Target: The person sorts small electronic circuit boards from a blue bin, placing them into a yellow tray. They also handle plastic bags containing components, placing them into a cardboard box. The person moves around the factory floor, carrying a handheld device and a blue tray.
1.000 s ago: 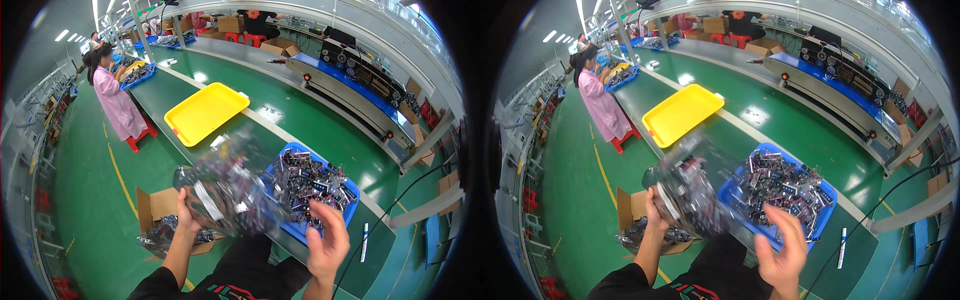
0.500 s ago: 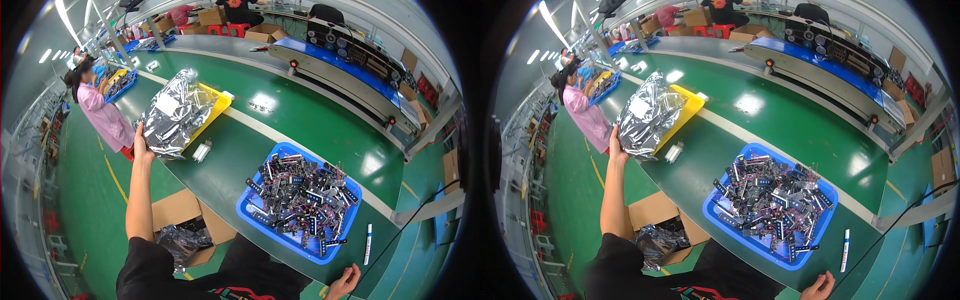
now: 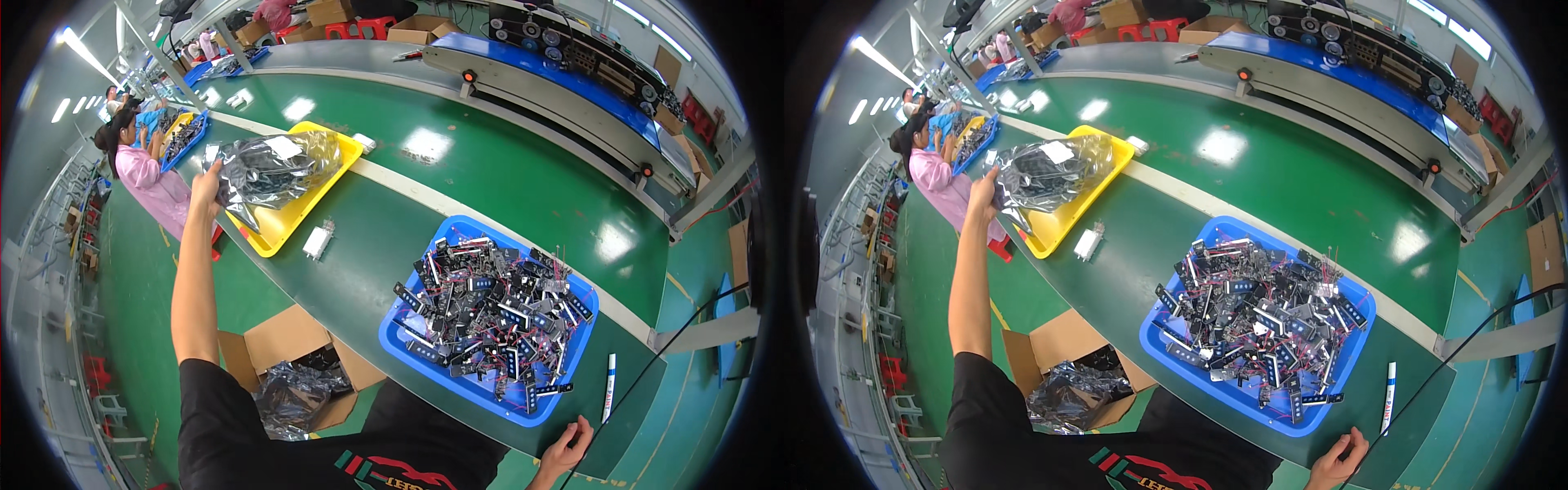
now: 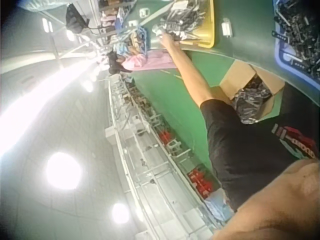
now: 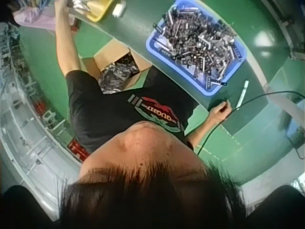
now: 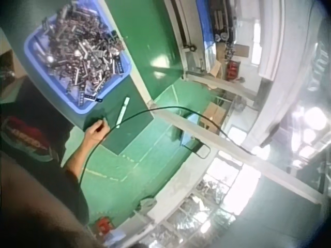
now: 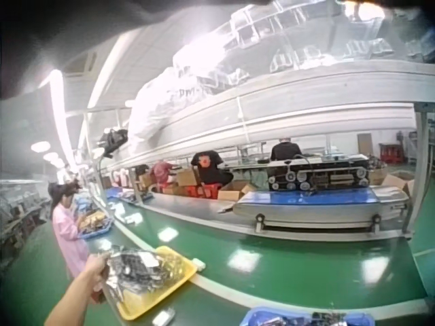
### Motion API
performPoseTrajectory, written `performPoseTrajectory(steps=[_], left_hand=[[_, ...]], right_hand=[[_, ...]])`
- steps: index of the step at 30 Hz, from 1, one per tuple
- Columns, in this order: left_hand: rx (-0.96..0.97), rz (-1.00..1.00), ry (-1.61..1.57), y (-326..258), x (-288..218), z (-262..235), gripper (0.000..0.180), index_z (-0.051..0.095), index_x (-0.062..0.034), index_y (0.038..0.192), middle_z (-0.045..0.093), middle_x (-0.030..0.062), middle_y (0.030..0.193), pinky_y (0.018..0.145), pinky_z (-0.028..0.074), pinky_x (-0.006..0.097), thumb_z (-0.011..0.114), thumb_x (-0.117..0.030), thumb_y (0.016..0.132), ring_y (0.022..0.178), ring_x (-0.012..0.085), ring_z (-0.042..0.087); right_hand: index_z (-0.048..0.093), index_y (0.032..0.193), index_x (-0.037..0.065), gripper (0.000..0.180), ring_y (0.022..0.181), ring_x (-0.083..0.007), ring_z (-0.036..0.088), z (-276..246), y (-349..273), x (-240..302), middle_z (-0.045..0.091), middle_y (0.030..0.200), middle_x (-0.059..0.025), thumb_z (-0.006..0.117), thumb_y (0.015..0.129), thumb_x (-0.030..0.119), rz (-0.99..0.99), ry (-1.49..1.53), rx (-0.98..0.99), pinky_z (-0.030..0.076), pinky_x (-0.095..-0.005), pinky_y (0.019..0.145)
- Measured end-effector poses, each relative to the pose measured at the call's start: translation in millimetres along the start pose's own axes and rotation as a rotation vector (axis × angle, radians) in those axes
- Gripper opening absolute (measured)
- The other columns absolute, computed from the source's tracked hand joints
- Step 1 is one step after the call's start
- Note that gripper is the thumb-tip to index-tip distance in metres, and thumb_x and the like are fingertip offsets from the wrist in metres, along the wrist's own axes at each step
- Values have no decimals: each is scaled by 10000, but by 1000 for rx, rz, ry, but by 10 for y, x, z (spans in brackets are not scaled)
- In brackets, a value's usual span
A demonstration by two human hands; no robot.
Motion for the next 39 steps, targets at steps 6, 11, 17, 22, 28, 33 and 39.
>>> performPoseTrajectory(steps=[6, 11, 17, 22, 28, 33, 39], left_hand=[[-229, 479, 765, 0, -962, 247, 409, 624, 116, 921, 649, 157, 809, 624, 473, 362, 612, -289, 864, 666, 204, 620], [-294, 606, 787, -178, -1835, 228, 420, 613, 145, 907, 633, 127, 752, 566, 441, 357, 591, -273, 864, 634, 173, 584], [-122, 443, 658, -397, -2092, 72, 339, 635, 81, 1007, 639, 62, 807, 619, 463, 298, 560, -238, 917, 680, 142, 606], [-71, 388, 424, -741, -2012, -387, 275, 613, 58, 991, 649, 72, 790, 565, 494, 281, 564, -206, 933, 626, 148, 624], [-153, 343, 212, -1180, -1827, -1112, 267, 610, 33, 1042, 680, 71, 874, 623, 522, 285, 549, -209, 946, 669, 144, 650], [-270, 356, -200, -1837, -905, -1883, 346, 577, 31, 1165, 651, 122, 1104, 792, 528, 344, 514, -253, 978, 946, 194, 648], [-432, 40, -464, -2772, 875, -2261, 401, 549, -1, 1220, 619, 134, 1186, 891, 515, 403, 467, -321, 992, 1033, 247, 622]], right_hand=[[591, 1084, -34, 208, 807, -199, 551, 7, 11, 14, 589, 905, -101, 514, 935, 88, 25, -17, -1, 451, -312, 733], [591, 1092, -30, 211, 805, -199, 551, -1, 15, 7, 592, 909, -104, 512, 935, 88, 78, -20, 26, 451, -311, 726], [595, 1087, -24, 204, 792, -171, 536, 37, 30, 17, 588, 895, -91, 510, 934, 81, -18, 14, 2, 439, -291, 696], [602, 1075, -21, 197, 761, -149, 522, 45, 58, -49, 588, 897, -80, 513, 930, 77, 31, 19, 87, 422, -270, 661], [606, 1077, -20, 201, 766, -157, 528, 43, 91, 26, 601, 919, -87, 515, 932, 86, -15, 15, 112, 425, -276, 670], [611, 1087, -12, 207, 817, -184, 552, 50, 90, 19, 622, 967, -101, 520, 939, 102, -45, -1, 106, 442, -304, 730], [621, 1090, -11, 211, 840, -192, 565, 69, 108, 27, 634, 994, -93, 532, 949, 119, -55, -43, 150, 448, -302, 750]])
Point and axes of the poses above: each hand's wrist, its own y-axis towards the middle knuckle, its own z-axis out of the palm, x = y × z, the point moved 6 cm from there along y, towards the middle knuckle
